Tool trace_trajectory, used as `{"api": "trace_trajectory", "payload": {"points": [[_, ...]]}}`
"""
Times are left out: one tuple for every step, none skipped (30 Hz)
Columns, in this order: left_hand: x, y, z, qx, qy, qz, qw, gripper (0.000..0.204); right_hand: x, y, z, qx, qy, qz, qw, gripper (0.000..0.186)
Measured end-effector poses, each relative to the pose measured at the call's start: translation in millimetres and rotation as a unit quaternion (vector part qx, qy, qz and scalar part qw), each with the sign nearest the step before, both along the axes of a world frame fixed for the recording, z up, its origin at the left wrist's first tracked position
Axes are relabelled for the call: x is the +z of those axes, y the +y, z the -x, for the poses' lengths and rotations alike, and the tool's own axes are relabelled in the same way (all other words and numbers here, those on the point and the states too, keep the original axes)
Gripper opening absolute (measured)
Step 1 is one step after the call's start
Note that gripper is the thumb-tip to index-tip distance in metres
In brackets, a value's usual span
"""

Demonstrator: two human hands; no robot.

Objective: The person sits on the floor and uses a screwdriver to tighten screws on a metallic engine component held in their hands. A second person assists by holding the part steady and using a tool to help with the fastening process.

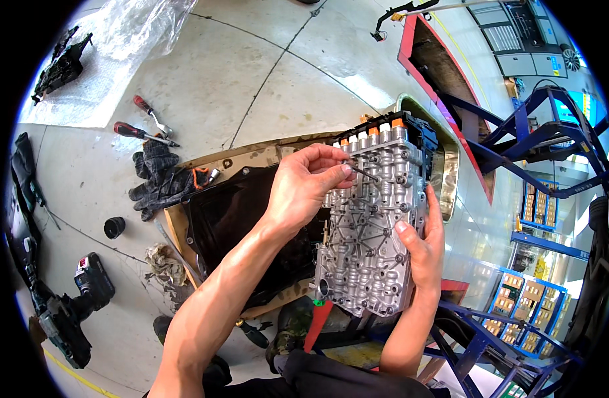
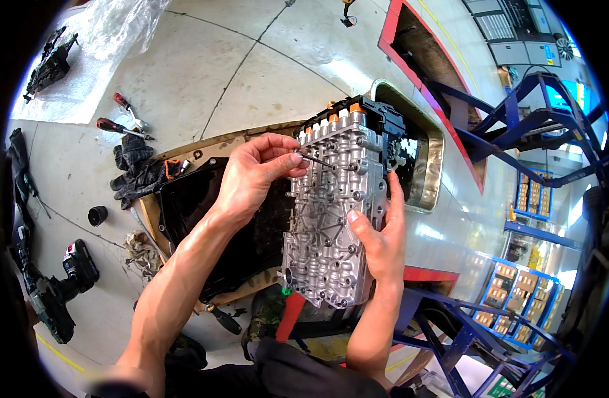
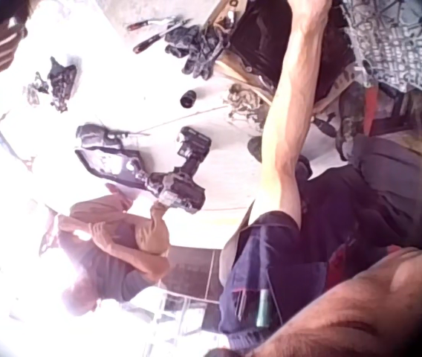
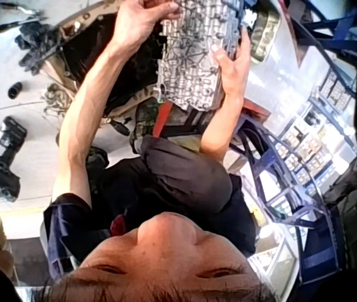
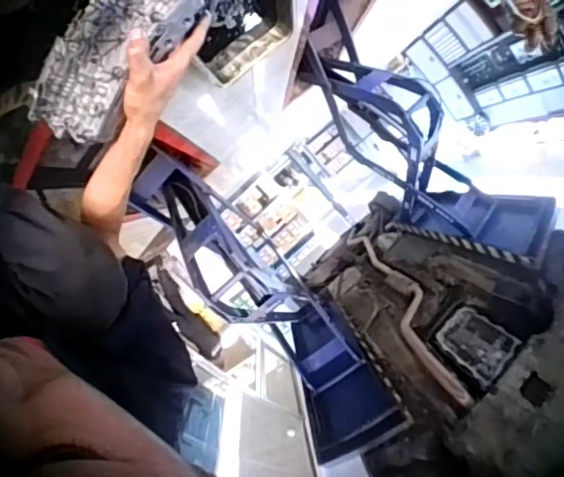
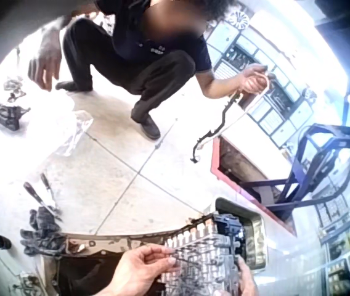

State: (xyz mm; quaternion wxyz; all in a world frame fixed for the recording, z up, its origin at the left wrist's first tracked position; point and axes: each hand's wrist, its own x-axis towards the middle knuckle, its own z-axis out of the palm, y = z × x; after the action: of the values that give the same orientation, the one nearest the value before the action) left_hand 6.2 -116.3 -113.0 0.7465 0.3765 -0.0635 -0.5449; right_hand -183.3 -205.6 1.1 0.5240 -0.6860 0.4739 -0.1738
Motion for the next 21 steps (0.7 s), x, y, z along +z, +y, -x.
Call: {"api": "trace_trajectory", "payload": {"points": [[-2.1, 1.3, 2.8, 0.0, 0.0, -0.008, 1.0, 0.026, -0.9, -0.2, 0.3, -0.001, -0.002, 0.002, 1.0, 0.105], [-3.8, 2.3, 5.3, 0.001, 0.0, -0.015, 1.0, 0.026, -1.7, -0.6, 0.5, -0.002, -0.004, 0.004, 1.0, 0.104], [-4.1, 1.9, 8.6, 0.005, 0.01, -0.012, 1.0, 0.025, -1.6, -1.2, 1.2, 0.0, -0.001, 0.004, 1.0, 0.104], [-4.4, 1.2, 11.0, 0.008, 0.019, -0.012, 1.0, 0.025, -1.3, -0.1, 0.8, -0.002, -0.002, 0.004, 1.0, 0.104], [-4.6, 0.3, 12.9, 0.01, 0.027, -0.013, 1.0, 0.025, 0.1, 1.6, -0.6, -0.005, -0.004, 0.003, 1.0, 0.104], [-3.9, -1.1, 12.9, 0.013, 0.033, -0.012, 0.999, 0.024, 1.0, 2.5, -2.4, -0.007, -0.007, 0.004, 1.0, 0.104], [-4.8, -3.1, 13.1, 0.014, 0.032, -0.01, 0.999, 0.024, 0.6, 1.5, -1.9, -0.003, -0.006, 0.006, 1.0, 0.104], [-4.9, -4.4, 12.9, 0.019, 0.031, -0.009, 0.999, 0.023, 0.8, 1.3, -2.0, 0.0, -0.004, 0.007, 1.0, 0.104], [-4.8, -6.0, 12.8, 0.023, 0.03, -0.007, 0.999, 0.022, 1.0, 1.1, -1.8, 0.002, -0.002, 0.009, 1.0, 0.104], [-4.5, -7.3, 13.1, 0.028, 0.029, -0.005, 0.999, 0.022, 1.1, 1.0, -1.7, 0.005, 0.0, 0.011, 1.0, 0.104], [-5.2, -8.3, 14.1, 0.022, 0.02, -0.003, 1.0, 0.022, 1.1, 1.1, -1.9, 0.003, -0.004, 0.01, 1.0, 0.104], [-6.5, -9.1, 15.8, 0.017, 0.012, 0.0, 1.0, 0.022, 0.7, 1.2, -2.1, 0.002, -0.007, 0.009, 1.0, 0.104], [-7.7, -10.1, 17.7, 0.012, 0.004, 0.002, 1.0, 0.022, 0.4, 1.2, -2.1, 0.001, -0.009, 0.008, 1.0, 0.104], [-6.0, -8.7, 23.8, 0.004, -0.029, -0.011, 1.0, 0.021, 0.2, 1.0, -1.2, 0.002, -0.009, 0.005, 1.0, 0.104], [-6.0, -7.5, 30.7, 0.006, -0.045, -0.011, 0.999, 0.022, -0.2, 0.5, 0.1, 0.004, -0.009, 0.002, 1.0, 0.104], [-6.4, -7.8, 35.5, 0.007, -0.06, -0.012, 0.998, 0.023, -0.4, 0.3, 0.7, 0.005, -0.009, -0.002, 1.0, 0.104], [-7.0, -10.7, 39.0, 0.029, -0.125, -0.047, 0.991, 0.021, -0.2, 0.4, 0.4, 0.003, -0.011, -0.002, 1.0, 0.105], [-3.2, -13.1, 39.5, 0.037, -0.176, -0.046, 0.983, 0.021, 0.3, 0.5, -0.5, 0.002, -0.014, -0.004, 1.0, 0.105], [0.8, -16.2, 39.7, 0.045, -0.227, -0.046, 0.972, 0.021, 0.5, 0.7, -1.1, 0.001, -0.016, -0.007, 1.0, 0.105], [5.0, -19.3, 40.7, 0.052, -0.277, -0.045, 0.958, 0.021, 0.5, 0.9, -0.4, 0.005, -0.011, -0.007, 1.0, 0.105], [6.4, -25.1, 44.2, 0.072, -0.292, -0.053, 0.952, 0.02, 1.4, 0.4, 0.2, 0.009, -0.007, -0.004, 1.0, 0.105]]}}
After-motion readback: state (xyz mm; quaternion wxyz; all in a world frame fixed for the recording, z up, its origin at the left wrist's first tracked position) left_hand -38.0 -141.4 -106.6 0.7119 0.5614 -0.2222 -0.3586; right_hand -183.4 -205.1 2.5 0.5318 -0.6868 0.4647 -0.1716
